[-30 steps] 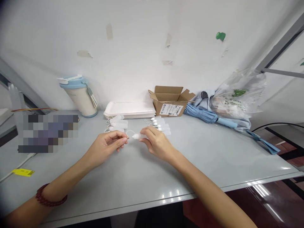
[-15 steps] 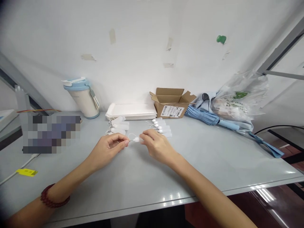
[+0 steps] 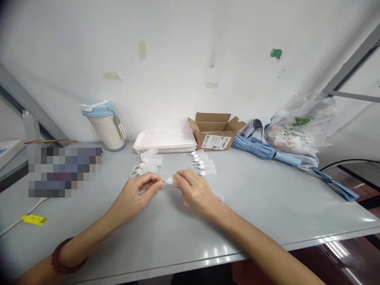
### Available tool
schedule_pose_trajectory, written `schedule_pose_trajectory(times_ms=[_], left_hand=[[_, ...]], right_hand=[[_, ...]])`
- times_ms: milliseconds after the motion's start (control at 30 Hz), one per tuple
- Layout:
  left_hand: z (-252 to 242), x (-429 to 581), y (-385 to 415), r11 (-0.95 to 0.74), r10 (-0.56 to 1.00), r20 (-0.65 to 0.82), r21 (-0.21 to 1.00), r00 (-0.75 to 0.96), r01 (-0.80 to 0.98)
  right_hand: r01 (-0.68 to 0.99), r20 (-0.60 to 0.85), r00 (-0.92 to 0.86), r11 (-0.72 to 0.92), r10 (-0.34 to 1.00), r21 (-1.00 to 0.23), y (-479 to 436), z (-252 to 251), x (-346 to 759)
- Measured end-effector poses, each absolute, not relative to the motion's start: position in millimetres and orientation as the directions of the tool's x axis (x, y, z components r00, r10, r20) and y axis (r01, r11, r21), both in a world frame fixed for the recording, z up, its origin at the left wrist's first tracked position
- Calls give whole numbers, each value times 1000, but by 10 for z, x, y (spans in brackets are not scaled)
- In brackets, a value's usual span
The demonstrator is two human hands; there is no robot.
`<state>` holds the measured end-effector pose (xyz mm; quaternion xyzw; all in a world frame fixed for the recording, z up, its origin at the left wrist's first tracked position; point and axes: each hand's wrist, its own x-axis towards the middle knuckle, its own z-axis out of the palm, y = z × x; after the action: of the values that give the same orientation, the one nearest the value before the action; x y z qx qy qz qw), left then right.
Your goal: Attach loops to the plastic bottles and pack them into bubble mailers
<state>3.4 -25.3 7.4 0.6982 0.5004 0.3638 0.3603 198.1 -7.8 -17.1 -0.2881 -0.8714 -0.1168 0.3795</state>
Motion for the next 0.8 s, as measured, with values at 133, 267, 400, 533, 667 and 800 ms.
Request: schedule_pose_trajectory(times_ms=[133, 267, 400, 533, 667, 800], left_hand=[[93, 36, -253, -232, 955, 118, 868, 271, 438], [97, 64, -263, -187, 938, 29, 882, 347, 432], [94, 72, -255, -163, 943, 32, 911, 330, 379], [110, 19, -223, -195, 949, 54, 875, 311, 443], [196, -156, -129, -228, 946, 70, 836, 316, 499], [277, -404, 28, -178, 982, 124, 861, 143, 477]], right_hand=[[537, 719, -530, 834, 451, -126, -55, -157, 1990], [518, 714, -521, 838, 467, -171, -41, -132, 2006], [521, 710, -528, 838, 466, -163, -32, -131, 2001], [526, 652, -571, 832, 499, -175, -41, -135, 1982], [580, 565, -610, 799, 556, -161, -34, -79, 2030], [665, 427, -600, 718, 677, -205, 15, 50, 2175]])
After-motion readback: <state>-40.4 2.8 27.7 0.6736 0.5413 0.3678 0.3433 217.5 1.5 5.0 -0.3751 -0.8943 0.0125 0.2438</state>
